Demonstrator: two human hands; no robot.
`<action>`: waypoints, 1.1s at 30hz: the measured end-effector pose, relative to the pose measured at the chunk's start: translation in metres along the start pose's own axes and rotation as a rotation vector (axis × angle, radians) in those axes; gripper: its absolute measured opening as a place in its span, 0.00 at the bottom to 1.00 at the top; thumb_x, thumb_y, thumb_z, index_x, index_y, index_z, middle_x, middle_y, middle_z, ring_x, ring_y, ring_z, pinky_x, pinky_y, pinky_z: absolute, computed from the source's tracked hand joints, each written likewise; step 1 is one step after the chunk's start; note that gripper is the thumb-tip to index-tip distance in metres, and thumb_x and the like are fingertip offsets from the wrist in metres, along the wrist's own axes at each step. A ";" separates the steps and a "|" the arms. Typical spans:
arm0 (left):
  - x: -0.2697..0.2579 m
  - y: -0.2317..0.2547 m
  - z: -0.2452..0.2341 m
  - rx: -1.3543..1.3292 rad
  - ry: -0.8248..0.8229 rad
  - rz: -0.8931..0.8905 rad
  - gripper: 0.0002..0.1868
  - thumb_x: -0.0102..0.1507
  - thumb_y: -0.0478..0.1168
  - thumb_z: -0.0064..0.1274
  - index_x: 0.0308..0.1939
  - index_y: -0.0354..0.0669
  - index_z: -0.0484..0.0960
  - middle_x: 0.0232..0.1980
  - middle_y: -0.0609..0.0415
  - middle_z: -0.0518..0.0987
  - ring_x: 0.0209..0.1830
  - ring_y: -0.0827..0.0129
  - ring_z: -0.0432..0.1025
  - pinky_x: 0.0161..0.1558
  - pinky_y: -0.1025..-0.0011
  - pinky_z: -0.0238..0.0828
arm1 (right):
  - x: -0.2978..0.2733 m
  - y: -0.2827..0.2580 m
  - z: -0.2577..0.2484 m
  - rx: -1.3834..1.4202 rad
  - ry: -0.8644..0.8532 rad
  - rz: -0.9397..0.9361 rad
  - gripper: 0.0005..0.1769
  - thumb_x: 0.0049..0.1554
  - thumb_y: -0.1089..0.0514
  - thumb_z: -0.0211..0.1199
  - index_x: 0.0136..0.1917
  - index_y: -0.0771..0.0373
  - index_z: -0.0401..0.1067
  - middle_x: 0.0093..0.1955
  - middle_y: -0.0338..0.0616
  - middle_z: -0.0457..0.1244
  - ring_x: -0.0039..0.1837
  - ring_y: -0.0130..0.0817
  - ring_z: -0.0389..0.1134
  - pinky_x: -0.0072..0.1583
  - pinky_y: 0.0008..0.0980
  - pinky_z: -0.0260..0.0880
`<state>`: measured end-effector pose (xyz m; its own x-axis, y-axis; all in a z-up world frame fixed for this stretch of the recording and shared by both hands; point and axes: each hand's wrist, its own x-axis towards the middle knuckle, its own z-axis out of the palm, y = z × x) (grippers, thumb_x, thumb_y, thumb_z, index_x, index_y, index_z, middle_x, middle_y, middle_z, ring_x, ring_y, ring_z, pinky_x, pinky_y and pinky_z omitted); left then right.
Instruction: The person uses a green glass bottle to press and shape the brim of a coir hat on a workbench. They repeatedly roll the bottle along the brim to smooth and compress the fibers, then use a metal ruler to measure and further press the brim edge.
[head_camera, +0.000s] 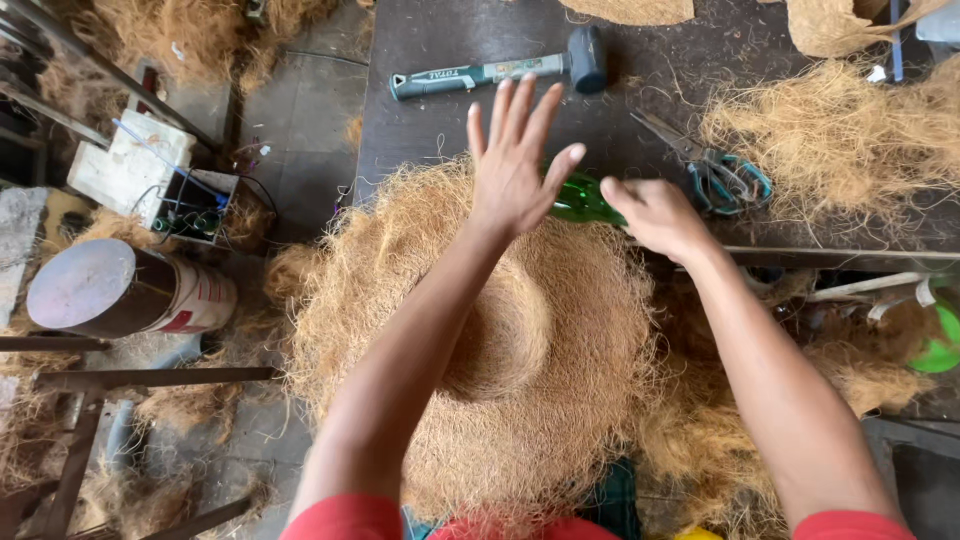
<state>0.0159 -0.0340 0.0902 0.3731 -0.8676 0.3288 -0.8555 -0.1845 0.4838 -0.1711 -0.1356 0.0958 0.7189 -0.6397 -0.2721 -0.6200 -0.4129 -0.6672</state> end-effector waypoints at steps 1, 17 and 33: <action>-0.023 0.004 -0.018 0.001 0.000 -0.003 0.38 0.70 0.67 0.27 0.77 0.52 0.56 0.81 0.44 0.50 0.82 0.49 0.38 0.76 0.41 0.22 | -0.003 0.020 0.003 0.000 -0.003 -0.001 0.37 0.70 0.34 0.39 0.55 0.68 0.75 0.41 0.60 0.68 0.50 0.55 0.70 0.63 0.56 0.63; -0.190 -0.076 -0.060 0.467 -0.117 -0.410 0.56 0.51 0.50 0.66 0.79 0.50 0.51 0.82 0.39 0.40 0.81 0.47 0.31 0.71 0.38 0.15 | -0.063 0.013 0.049 0.268 0.316 0.104 0.17 0.54 0.64 0.70 0.52 0.67 0.66 0.45 0.51 0.60 0.49 0.48 0.66 0.57 0.52 0.65; -0.162 -0.072 -0.063 0.448 -0.113 -0.303 0.53 0.46 0.37 0.62 0.76 0.51 0.58 0.81 0.42 0.49 0.81 0.48 0.41 0.73 0.40 0.23 | -0.091 0.041 0.071 0.642 0.349 0.128 0.24 0.47 0.64 0.74 0.52 0.67 0.65 0.43 0.47 0.59 0.49 0.46 0.64 0.61 0.52 0.62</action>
<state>0.0400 0.1486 0.0533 0.6067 -0.7847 0.1269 -0.7940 -0.5909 0.1427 -0.2393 -0.0478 0.0440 0.4456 -0.8703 -0.2099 -0.3093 0.0704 -0.9484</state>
